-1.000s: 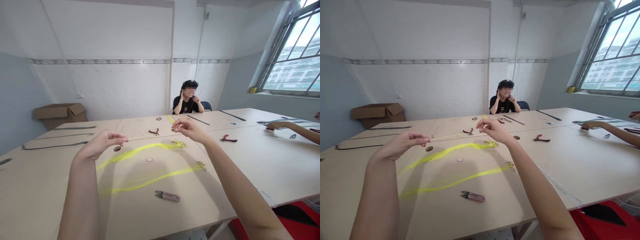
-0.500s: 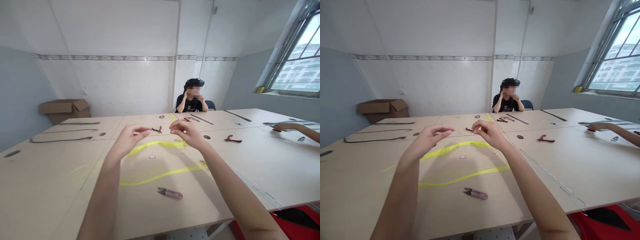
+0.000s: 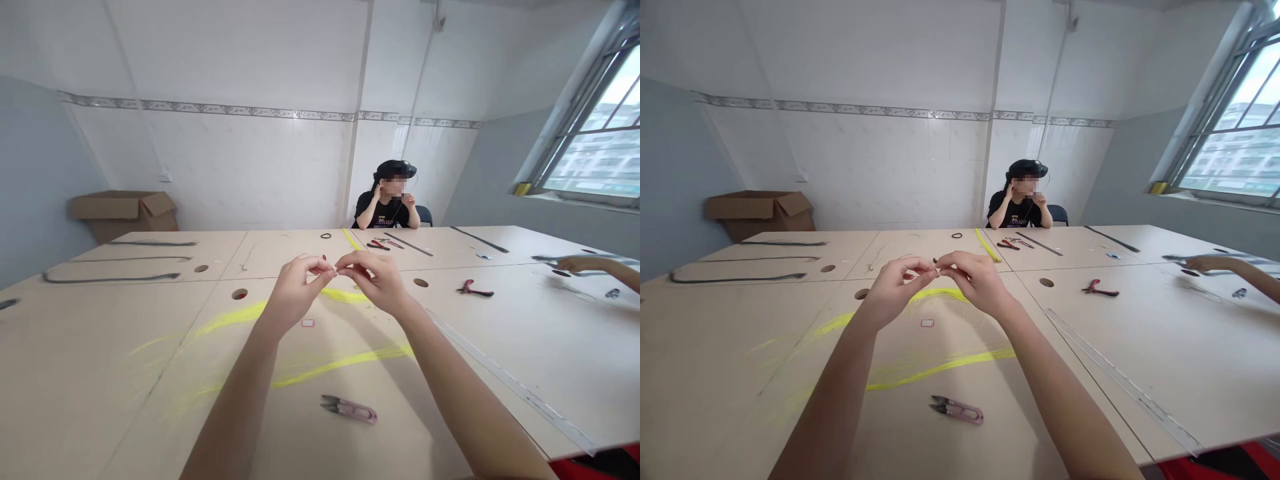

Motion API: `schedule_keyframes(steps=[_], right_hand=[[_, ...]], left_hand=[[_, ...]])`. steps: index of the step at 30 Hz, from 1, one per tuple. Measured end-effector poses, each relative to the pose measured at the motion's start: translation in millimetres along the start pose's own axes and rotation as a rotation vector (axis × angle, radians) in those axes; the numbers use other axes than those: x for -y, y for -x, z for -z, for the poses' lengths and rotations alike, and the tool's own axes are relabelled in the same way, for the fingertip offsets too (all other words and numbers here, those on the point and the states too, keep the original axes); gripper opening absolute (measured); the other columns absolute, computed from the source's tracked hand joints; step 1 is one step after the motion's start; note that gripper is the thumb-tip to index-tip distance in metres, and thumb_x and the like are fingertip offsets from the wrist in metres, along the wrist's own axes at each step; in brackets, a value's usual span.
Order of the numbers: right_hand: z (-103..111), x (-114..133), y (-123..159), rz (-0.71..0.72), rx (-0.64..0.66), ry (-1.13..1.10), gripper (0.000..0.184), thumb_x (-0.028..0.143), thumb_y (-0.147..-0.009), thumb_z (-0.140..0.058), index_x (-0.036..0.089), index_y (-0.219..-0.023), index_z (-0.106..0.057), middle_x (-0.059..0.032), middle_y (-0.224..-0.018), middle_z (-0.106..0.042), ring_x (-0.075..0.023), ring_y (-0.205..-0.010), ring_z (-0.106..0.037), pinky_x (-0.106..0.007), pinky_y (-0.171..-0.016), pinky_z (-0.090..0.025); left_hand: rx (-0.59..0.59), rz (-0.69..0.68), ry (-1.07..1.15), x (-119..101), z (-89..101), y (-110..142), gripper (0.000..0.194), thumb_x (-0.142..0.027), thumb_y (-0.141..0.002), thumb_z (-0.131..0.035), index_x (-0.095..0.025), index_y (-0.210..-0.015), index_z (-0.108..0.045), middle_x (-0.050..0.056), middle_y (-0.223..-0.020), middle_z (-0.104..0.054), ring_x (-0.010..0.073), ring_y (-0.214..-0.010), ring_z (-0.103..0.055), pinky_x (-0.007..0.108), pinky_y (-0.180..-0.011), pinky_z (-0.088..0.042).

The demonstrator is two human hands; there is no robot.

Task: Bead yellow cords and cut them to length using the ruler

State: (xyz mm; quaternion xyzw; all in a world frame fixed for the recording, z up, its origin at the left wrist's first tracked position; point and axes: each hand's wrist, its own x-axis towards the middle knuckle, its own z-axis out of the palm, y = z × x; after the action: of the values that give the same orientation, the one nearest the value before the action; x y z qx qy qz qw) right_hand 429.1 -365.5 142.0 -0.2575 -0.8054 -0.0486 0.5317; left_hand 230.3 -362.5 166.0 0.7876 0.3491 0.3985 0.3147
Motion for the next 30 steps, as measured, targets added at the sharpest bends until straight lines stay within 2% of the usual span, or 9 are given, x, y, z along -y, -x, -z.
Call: schedule_keyframes(steps=[3,6,9,11,14,17,21,26,30], right_hand=[[-5,0,-4,0.024,-0.010,0.003,0.019,0.007,-0.098,-0.052,0.021,-0.097,-0.065,-0.0012,-0.087,-0.072,-0.0093,-0.063,-0.056,-0.024,-0.058,-0.042],[-9,2,-7,-0.008,-0.038,0.000,0.015,0.011,-0.098,-0.055,0.021,-0.097,-0.065,-0.0015,-0.086,-0.070,-0.0101,-0.064,-0.055,-0.024,-0.058,-0.041],[-13,6,-8,-0.168,-0.201,-0.017,0.007,0.021,-0.095,-0.063,0.020,-0.089,-0.066,-0.0019,-0.085,-0.068,-0.0094,-0.060,-0.050,-0.026,-0.058,-0.040],[-15,10,-6,-0.311,-0.272,-0.060,0.015,0.028,-0.093,-0.067,0.019,-0.082,-0.065,-0.0013,-0.079,-0.066,-0.0090,-0.057,-0.046,-0.026,-0.056,-0.039],[-19,15,-1,-0.508,-0.225,-0.165,0.019,0.033,-0.091,-0.068,0.018,-0.079,-0.068,-0.0004,-0.070,-0.062,-0.0096,-0.055,-0.045,-0.026,-0.052,-0.036],[-21,17,2,-0.639,-0.207,-0.229,0.020,0.036,-0.088,-0.068,0.018,-0.082,-0.071,0.0002,-0.064,-0.059,-0.0102,-0.053,-0.044,-0.026,-0.051,-0.035],[-23,16,0,-0.717,-0.248,-0.262,0.024,0.040,-0.085,-0.069,0.017,-0.084,-0.073,-0.0003,-0.062,-0.060,-0.0110,-0.052,-0.046,-0.027,-0.051,-0.036],[-25,14,-1,-0.779,-0.257,-0.267,0.026,0.043,-0.083,-0.070,0.017,-0.081,-0.073,0.0015,-0.054,-0.054,-0.0110,-0.049,-0.046,-0.027,-0.050,-0.033],[-22,13,-1,-0.809,-0.242,-0.325,0.029,0.045,-0.082,-0.071,0.016,-0.082,-0.073,-0.0008,-0.059,-0.060,-0.0114,-0.049,-0.049,-0.026,-0.050,-0.035]], left_hand=[[0.018,0.025,0.019,3,3.2,-3,0.022,-0.041,-0.093,-0.062,-0.023,-0.086,-0.073,0.002,-0.104,-0.071,0.0214,-0.107,-0.062,0.035,-0.095,-0.043],[0.023,0.052,0.048,6,5.1,-6,0.025,-0.043,-0.094,-0.060,-0.023,-0.087,-0.072,0.002,-0.104,-0.070,0.0209,-0.104,-0.062,0.034,-0.090,-0.044],[-0.069,0.021,0.023,9,3.5,-9,0.023,-0.042,-0.095,-0.061,-0.022,-0.089,-0.071,0.002,-0.102,-0.069,0.0193,-0.101,-0.062,0.032,-0.086,-0.045],[-0.171,-0.029,-0.049,10,0.4,-10,0.019,-0.037,-0.096,-0.061,-0.022,-0.088,-0.070,0.001,-0.099,-0.068,0.0183,-0.099,-0.061,0.032,-0.088,-0.044],[-0.302,-0.091,-0.215,8,-6.2,-11,0.015,-0.028,-0.097,-0.061,-0.021,-0.085,-0.068,0.001,-0.093,-0.066,0.0182,-0.096,-0.059,0.033,-0.089,-0.043],[-0.365,-0.128,-0.362,5,-13.3,-11,0.013,-0.023,-0.097,-0.061,-0.020,-0.085,-0.067,0.001,-0.091,-0.064,0.0193,-0.095,-0.058,0.035,-0.088,-0.041],[-0.376,-0.207,-0.475,5,-21.7,-11,0.013,-0.024,-0.099,-0.059,-0.020,-0.088,-0.065,0.002,-0.092,-0.064,0.0200,-0.095,-0.056,0.037,-0.088,-0.040],[-0.391,-0.229,-0.586,11,-31.3,-11,0.014,-0.024,-0.100,-0.056,-0.019,-0.091,-0.065,0.003,-0.095,-0.064,0.0210,-0.096,-0.056,0.038,-0.088,-0.037],[-0.452,-0.312,-0.686,13,-34.8,-12,0.013,-0.021,-0.099,-0.058,-0.018,-0.089,-0.066,0.004,-0.093,-0.065,0.0213,-0.094,-0.056,0.037,-0.084,-0.035]])
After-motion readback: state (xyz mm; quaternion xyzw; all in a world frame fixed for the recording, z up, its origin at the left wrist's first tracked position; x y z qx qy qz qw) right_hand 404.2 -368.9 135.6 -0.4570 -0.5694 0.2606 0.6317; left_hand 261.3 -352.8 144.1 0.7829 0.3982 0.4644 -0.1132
